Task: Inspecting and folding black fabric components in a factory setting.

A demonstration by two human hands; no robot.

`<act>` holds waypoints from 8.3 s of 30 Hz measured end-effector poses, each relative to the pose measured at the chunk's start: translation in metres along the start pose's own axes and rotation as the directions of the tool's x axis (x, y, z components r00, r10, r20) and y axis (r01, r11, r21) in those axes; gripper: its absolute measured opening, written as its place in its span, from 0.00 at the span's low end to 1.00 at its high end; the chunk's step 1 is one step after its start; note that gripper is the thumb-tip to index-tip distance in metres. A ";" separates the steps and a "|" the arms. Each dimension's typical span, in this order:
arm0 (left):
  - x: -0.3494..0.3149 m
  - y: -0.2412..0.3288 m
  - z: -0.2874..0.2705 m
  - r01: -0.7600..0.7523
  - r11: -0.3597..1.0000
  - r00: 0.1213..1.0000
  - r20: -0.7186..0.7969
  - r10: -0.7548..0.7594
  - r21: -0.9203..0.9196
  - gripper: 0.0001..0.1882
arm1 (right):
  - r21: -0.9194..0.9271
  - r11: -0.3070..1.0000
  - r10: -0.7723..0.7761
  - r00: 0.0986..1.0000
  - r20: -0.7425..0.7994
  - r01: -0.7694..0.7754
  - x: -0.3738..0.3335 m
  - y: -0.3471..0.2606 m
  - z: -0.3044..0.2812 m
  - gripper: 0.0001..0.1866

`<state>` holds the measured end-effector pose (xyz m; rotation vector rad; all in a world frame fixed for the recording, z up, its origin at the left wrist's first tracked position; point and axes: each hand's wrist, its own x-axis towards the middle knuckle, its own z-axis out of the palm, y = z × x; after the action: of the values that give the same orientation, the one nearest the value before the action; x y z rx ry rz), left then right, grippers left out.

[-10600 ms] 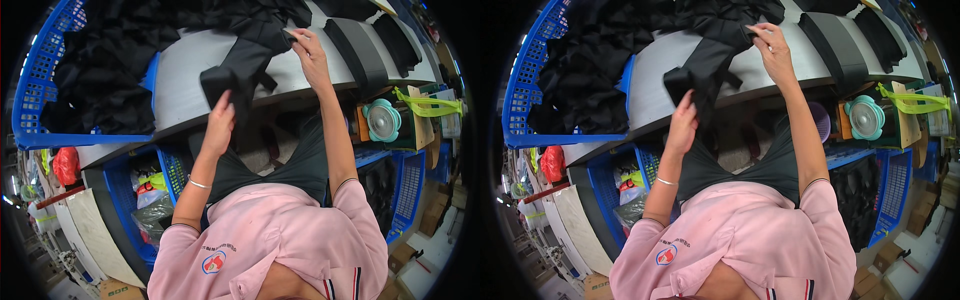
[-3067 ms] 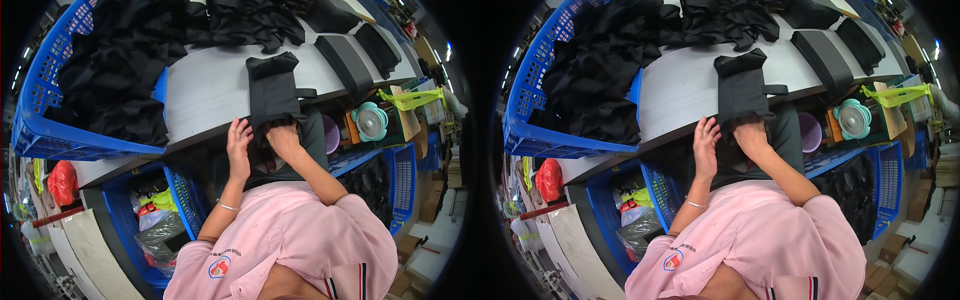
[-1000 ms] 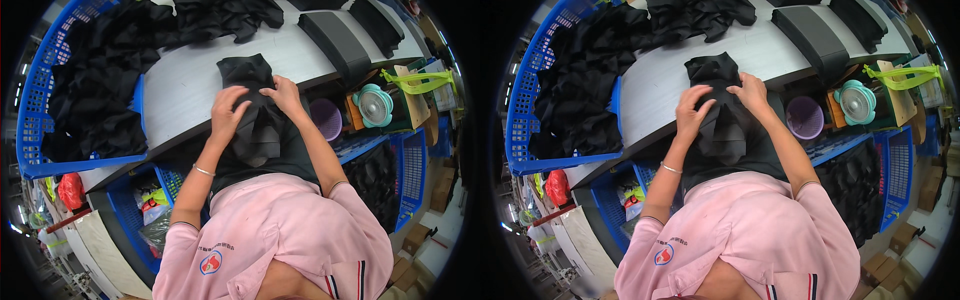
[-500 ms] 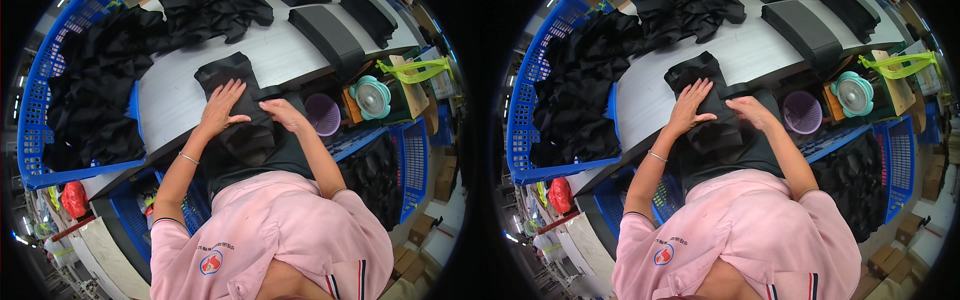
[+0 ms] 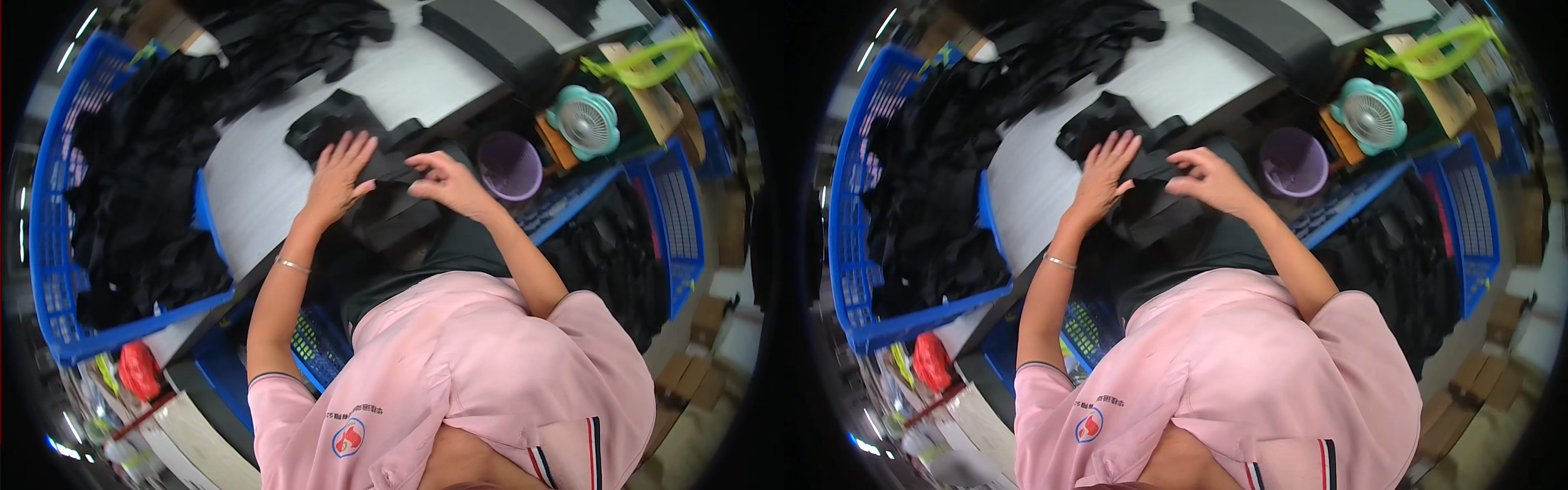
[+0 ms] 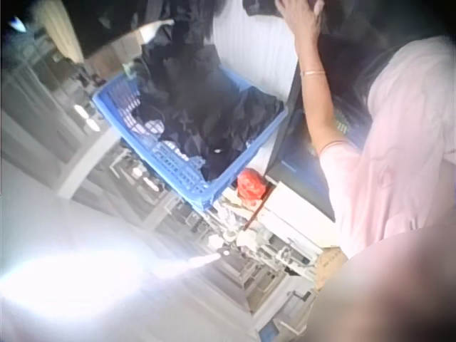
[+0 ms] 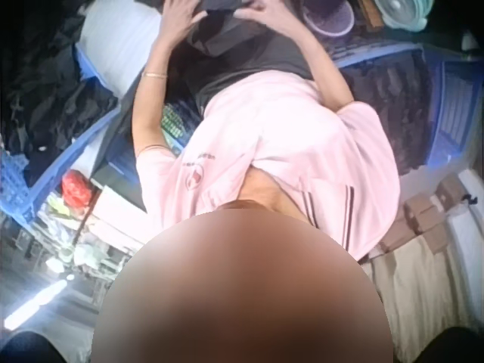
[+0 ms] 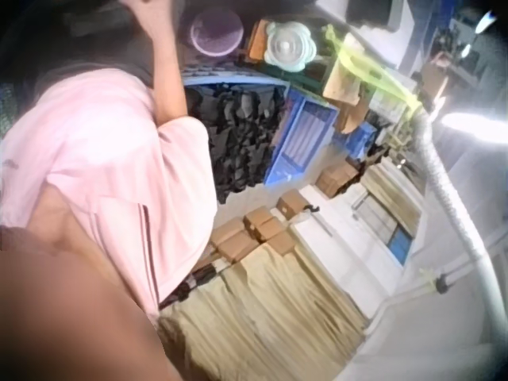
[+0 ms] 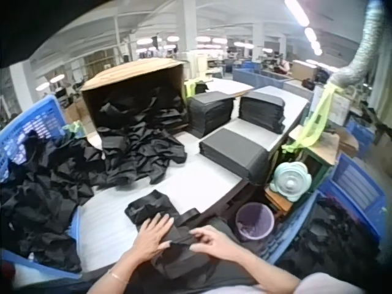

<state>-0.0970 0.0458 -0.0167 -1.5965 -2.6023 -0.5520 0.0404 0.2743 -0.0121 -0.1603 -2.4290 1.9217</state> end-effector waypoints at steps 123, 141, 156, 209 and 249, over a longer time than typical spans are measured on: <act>-0.031 0.145 -0.180 -0.755 -0.540 0.592 -0.742 -0.316 -0.373 0.24 | -0.063 0.877 -0.449 0.764 -0.463 0.477 0.179 -0.054 -0.044 0.11; 0.001 0.135 -0.023 0.122 0.709 0.471 -0.588 -0.658 -0.695 0.20 | -0.631 0.657 -0.729 0.561 -0.393 0.412 -0.037 -0.043 0.048 0.10; -0.048 0.234 -0.024 -0.086 0.793 0.775 -0.541 -0.327 -0.603 0.18 | 0.538 0.792 -0.191 0.953 -0.233 0.290 0.009 -0.006 0.034 0.20; -0.027 0.100 -0.033 0.099 -0.638 0.842 0.406 -0.355 -0.764 0.14 | 0.463 0.883 0.004 0.988 0.154 -0.076 0.052 -0.072 0.035 0.13; -0.079 0.102 -0.024 0.113 -0.025 0.848 0.109 -0.518 -0.993 0.19 | 0.424 0.898 -0.180 0.977 0.116 0.115 0.054 -0.099 0.025 0.10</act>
<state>0.0249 0.0123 0.0175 -0.5408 -2.1394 -2.9059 -0.0207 0.2334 0.0766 0.1891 -1.9708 2.3928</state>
